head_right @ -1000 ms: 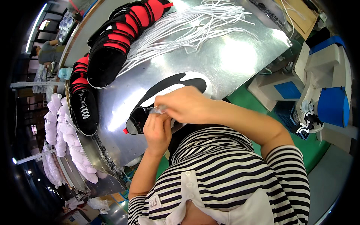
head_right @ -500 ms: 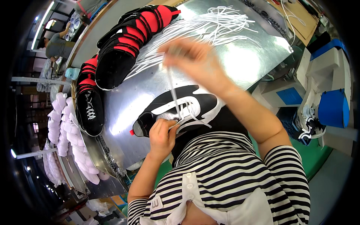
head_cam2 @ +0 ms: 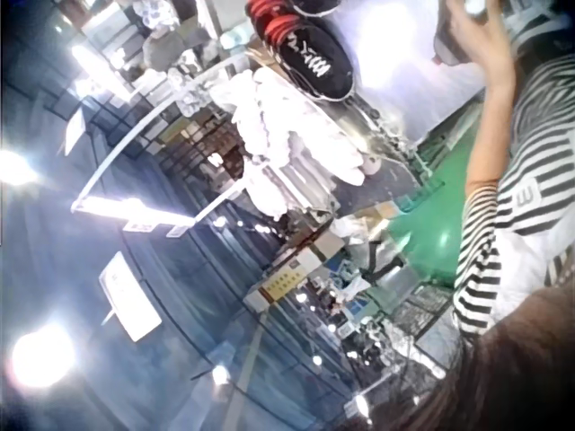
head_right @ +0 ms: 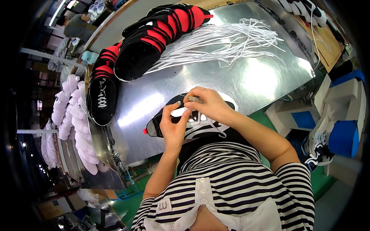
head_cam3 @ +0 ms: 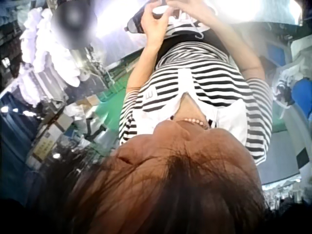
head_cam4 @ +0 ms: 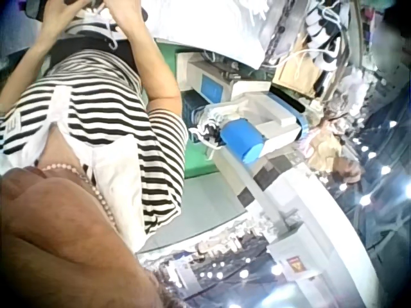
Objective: The person laces a black and white shoe by hand on a metal table, threading a white lace through the eyelets one by one, then repeats the process on another shoe.
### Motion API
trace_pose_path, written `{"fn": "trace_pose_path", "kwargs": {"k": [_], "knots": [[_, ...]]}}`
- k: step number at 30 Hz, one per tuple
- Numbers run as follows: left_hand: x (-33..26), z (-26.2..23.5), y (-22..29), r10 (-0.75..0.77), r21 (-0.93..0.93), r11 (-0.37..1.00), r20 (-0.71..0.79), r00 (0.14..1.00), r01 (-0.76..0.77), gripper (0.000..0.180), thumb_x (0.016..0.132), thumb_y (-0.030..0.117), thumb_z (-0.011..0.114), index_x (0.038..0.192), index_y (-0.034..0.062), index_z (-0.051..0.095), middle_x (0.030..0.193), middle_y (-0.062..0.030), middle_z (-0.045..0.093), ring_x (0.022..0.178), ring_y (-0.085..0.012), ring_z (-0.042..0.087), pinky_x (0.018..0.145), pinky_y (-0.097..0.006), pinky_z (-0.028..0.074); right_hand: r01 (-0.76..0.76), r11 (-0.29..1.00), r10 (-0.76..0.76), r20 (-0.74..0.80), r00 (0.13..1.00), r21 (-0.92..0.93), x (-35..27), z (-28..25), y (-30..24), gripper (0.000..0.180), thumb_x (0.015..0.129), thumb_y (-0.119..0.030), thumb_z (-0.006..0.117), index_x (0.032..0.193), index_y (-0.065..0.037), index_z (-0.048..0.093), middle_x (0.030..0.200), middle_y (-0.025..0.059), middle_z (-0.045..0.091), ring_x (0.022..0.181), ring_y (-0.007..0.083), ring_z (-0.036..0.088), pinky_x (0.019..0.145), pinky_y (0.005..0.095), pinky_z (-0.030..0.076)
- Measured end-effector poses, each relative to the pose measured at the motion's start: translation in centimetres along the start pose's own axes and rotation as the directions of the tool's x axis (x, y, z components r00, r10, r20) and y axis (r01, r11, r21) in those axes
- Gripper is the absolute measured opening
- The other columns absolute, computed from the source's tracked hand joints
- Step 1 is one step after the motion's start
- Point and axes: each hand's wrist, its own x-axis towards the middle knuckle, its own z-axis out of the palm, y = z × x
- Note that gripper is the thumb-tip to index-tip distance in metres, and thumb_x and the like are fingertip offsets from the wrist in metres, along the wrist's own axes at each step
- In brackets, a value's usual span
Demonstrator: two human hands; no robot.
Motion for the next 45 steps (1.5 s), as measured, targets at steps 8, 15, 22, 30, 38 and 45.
{"fn": "trace_pose_path", "kwargs": {"k": [8,15,22,30,38,45], "knots": [[-0.5,0.1,0.4,0.037,0.061,0.997,-0.004,0.999,-0.037,0.039,0.078,0.017,0.078,0.110,0.0040,0.061,0.102,-0.0078,0.067,0.089,-0.0210,0.059,0.083,-0.032,0.044,0.008,0.942,0.012,0.057,0.998,-0.335,-3.7,-1.5,-1.9,0.016,0.095,-0.013,0.058,0.106,-0.001,0.054,0.081,0.0095,0.067,0.072,0.0199,0.067,0.066,0.0298,0.050],[-0.5,0.1,0.6,0.065,0.023,0.998,0.018,0.998,-0.066,0.039,0.080,0.009,0.076,0.113,-0.0005,0.059,0.104,-0.0095,0.065,0.091,-0.0169,0.060,0.083,-0.029,0.047,0.071,0.855,-0.032,0.086,0.996,-0.513,-3.3,-1.3,-1.9,0.016,0.091,-0.018,0.062,0.097,-0.004,0.055,0.073,0.0085,0.067,0.067,0.0269,0.067,0.060,0.0354,0.048],[-1.9,0.9,1.0,0.029,-0.101,0.995,0.128,0.991,-0.016,0.035,0.081,0.002,0.066,0.115,0.0020,0.059,0.103,-0.0125,0.067,0.079,-0.0267,0.062,0.079,-0.035,0.047,0.093,0.635,0.086,0.191,0.978,-0.767,-1.7,0.8,-2.5,0.032,0.081,-0.014,0.066,0.095,0.004,0.044,0.065,0.0154,0.063,0.065,0.0329,0.066,0.053,0.0401,0.050],[0.3,-0.4,1.5,-0.176,-0.374,0.900,0.160,0.971,0.225,0.042,0.082,-0.005,0.061,0.122,-0.0010,0.052,0.097,-0.0100,0.066,0.087,-0.0140,0.063,0.077,-0.025,0.049,0.003,0.748,-0.001,0.004,1.000,-0.663,-3.3,-1.5,-3.3,0.017,0.091,-0.013,0.060,0.105,-0.005,0.056,0.082,0.0118,0.068,0.073,0.0280,0.067,0.063,0.0360,0.050],[1.8,0.2,2.0,-0.203,-0.396,0.874,0.231,0.951,0.283,0.041,0.085,-0.004,0.067,0.122,0.0006,0.052,0.099,-0.0103,0.067,0.089,-0.0147,0.065,0.079,-0.026,0.051,0.040,0.849,-0.258,-0.348,0.902,-0.527,-3.1,-2.1,1.8,0.016,0.094,-0.020,0.058,0.102,-0.006,0.060,0.086,0.0091,0.068,0.072,0.0292,0.066,0.063,0.0386,0.050],[1.9,-3.5,1.7,-0.064,-0.433,0.874,0.345,0.936,0.219,0.034,0.091,0.000,0.060,0.123,-0.0007,0.050,0.099,-0.0085,0.067,0.093,-0.0143,0.061,0.089,-0.027,0.046,0.045,0.898,-0.222,-0.364,0.905,-0.437,-2.5,-2.2,2.1,0.019,0.092,-0.016,0.062,0.108,-0.005,0.059,0.085,0.0112,0.067,0.074,0.0267,0.066,0.064,0.0332,0.050]]}}
